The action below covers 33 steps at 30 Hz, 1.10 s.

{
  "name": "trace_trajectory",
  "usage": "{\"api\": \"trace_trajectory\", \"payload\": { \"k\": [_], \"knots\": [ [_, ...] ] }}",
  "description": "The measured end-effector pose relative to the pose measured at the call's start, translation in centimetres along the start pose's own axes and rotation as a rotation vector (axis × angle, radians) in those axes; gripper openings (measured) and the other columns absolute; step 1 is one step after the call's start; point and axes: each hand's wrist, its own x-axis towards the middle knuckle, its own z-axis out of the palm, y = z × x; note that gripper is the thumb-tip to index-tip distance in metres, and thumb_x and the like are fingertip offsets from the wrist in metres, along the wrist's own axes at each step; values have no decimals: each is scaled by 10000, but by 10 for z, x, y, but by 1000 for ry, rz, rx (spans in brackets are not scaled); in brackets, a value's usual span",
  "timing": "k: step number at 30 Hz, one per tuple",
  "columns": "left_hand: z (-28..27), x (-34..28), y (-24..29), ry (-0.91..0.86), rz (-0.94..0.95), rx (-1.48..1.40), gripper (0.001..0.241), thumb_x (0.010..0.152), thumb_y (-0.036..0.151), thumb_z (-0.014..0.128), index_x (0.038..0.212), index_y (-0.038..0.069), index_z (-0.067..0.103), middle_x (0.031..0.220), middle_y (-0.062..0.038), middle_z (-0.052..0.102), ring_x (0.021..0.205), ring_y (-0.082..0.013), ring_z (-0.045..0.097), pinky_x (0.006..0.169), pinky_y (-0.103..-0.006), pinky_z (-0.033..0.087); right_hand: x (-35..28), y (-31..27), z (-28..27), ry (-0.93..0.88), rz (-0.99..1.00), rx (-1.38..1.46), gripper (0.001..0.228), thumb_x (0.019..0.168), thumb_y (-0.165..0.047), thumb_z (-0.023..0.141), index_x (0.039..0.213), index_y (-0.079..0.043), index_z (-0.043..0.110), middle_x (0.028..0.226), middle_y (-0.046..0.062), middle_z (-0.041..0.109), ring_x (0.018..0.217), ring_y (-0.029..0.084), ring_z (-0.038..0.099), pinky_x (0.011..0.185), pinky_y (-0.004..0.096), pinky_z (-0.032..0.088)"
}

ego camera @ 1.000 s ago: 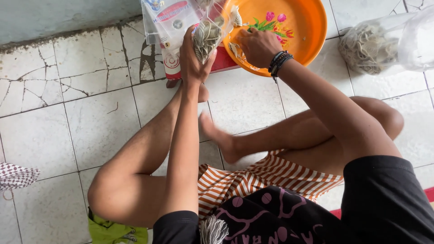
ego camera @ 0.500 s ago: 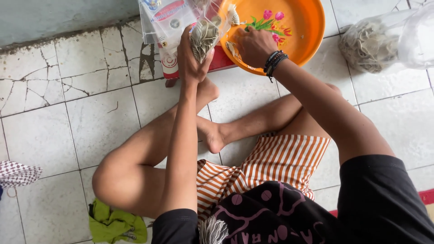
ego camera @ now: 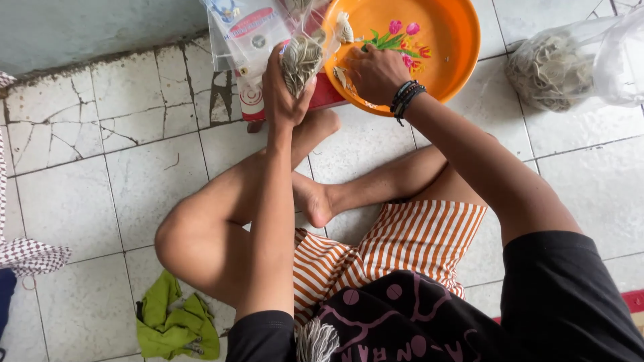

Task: Packing small dried snacks from an orange tray into plastic bags while sitting on the floor.

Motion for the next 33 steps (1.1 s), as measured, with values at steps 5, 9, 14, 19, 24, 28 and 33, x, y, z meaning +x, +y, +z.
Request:
{"api": "trace_trajectory", "payload": {
  "k": [5,9,14,19,24,28,33],
  "knots": [
    [0,-5,-3,2,-48,75,707,941,355,647,1523,85,350,1285,-181,660,1094,-352,702,954,-471,559,-1,0,-1,14,-14,-8,295,1106,-301,520,1128,-125,755,1245,-4,713,872,231,724,486,349,508],
    [3,-6,-12,11,-37,100,701,952,352,653,1517,74,346,1276,-181,664,1080,-350,716,935,-480,573,-1,2,1,3,-8,-6,308,1085,-327,544,1188,-130,757,1262,13,719,740,209,659,503,342,518],
    [3,-9,-16,2,-67,96,742,927,380,652,1528,75,342,1308,-184,649,1124,-363,695,981,-500,547,-1,-1,-1,-7,10,9,325,1100,-318,508,1202,-113,738,1239,22,710,764,217,672,485,351,502],
    [-1,-9,-11,9,-66,70,720,919,330,665,1509,55,356,1287,-198,662,1093,-373,709,964,-488,562,-2,-2,-5,32,-10,42,294,1074,-306,555,1207,-132,751,1200,27,710,760,225,651,497,360,504],
    [-2,-7,-5,-7,-44,55,716,935,344,647,1521,65,345,1285,-202,662,1091,-371,718,947,-490,573,-1,-1,-2,15,-7,12,313,1093,-314,523,1243,-152,745,1230,-10,720,834,184,632,485,316,484],
    [1,-7,-9,0,-69,80,730,949,419,636,1516,61,347,1275,-196,663,1093,-372,714,939,-509,565,4,3,-1,-24,23,18,310,1083,-330,543,1175,-134,765,1203,16,718,686,222,635,512,367,505],
    [-2,-6,-3,11,-78,84,730,934,362,649,1508,15,360,1330,-236,635,1143,-407,699,999,-499,557,9,9,8,-68,64,35,271,1066,-359,614,1056,-103,704,703,72,662,447,248,557,459,391,469]
  ]
}}
